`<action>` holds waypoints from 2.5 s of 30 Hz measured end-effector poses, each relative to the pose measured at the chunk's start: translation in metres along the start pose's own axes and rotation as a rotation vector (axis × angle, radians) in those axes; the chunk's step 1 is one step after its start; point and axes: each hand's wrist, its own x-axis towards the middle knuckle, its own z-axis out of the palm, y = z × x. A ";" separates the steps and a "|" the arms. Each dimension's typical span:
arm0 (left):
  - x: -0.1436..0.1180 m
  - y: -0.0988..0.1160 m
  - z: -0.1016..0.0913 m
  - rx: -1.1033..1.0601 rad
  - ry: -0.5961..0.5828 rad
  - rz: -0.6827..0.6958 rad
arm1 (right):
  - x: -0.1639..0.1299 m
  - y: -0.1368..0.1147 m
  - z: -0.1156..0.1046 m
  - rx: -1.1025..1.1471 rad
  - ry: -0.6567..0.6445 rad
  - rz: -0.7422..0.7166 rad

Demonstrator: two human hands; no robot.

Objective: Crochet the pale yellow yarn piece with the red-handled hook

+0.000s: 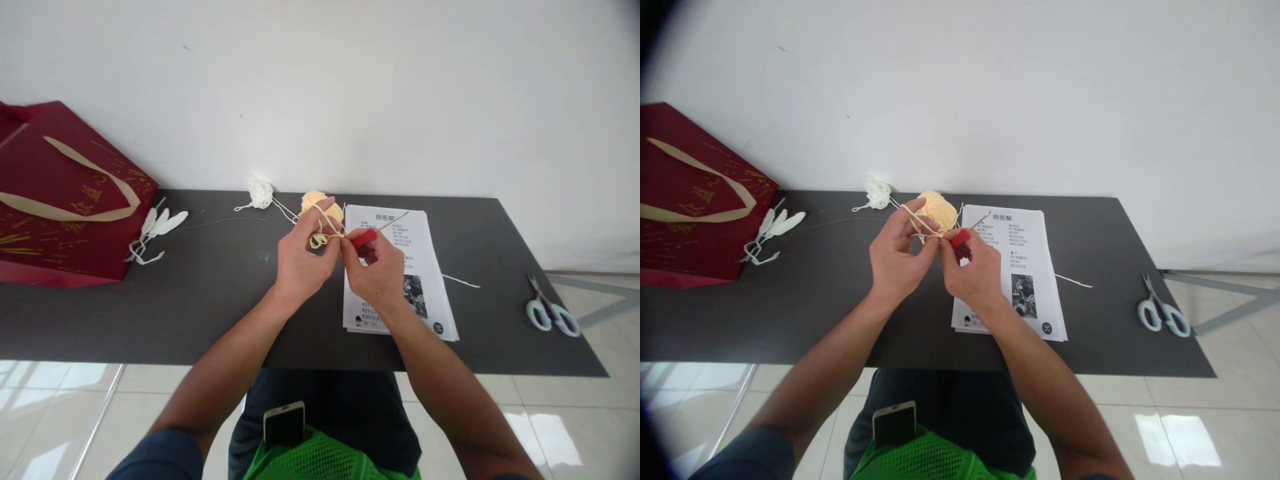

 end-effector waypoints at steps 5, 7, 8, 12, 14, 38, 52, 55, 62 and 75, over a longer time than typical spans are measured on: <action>-0.002 0.001 -0.001 0.133 -0.024 0.072 | 0.000 0.000 0.001 -0.033 0.029 -0.012; -0.002 0.003 -0.002 0.190 -0.034 0.088 | 0.000 0.000 0.000 -0.052 0.018 -0.018; -0.002 0.003 -0.003 0.213 -0.040 0.098 | 0.000 0.000 0.000 -0.056 0.016 -0.020; -0.003 0.005 -0.005 0.283 -0.059 0.174 | 0.000 0.000 -0.001 -0.064 0.024 -0.020; -0.003 0.005 -0.005 0.310 -0.061 0.202 | 0.000 -0.001 -0.001 -0.078 0.023 -0.018; -0.002 0.005 -0.007 0.350 -0.055 0.203 | 0.005 -0.008 -0.003 0.304 -0.074 0.238; 0.005 -0.001 -0.004 -0.296 -0.034 -0.215 | 0.008 -0.012 -0.003 0.427 -0.040 0.249; 0.008 0.000 -0.005 -0.389 -0.024 -0.298 | 0.009 -0.013 -0.004 0.433 -0.126 0.262; 0.009 0.003 -0.004 -0.475 0.002 -0.379 | 0.007 -0.014 -0.004 0.481 -0.141 0.283; 0.014 0.007 -0.008 -0.631 0.008 -0.487 | 0.007 -0.014 -0.005 0.709 0.168 -0.036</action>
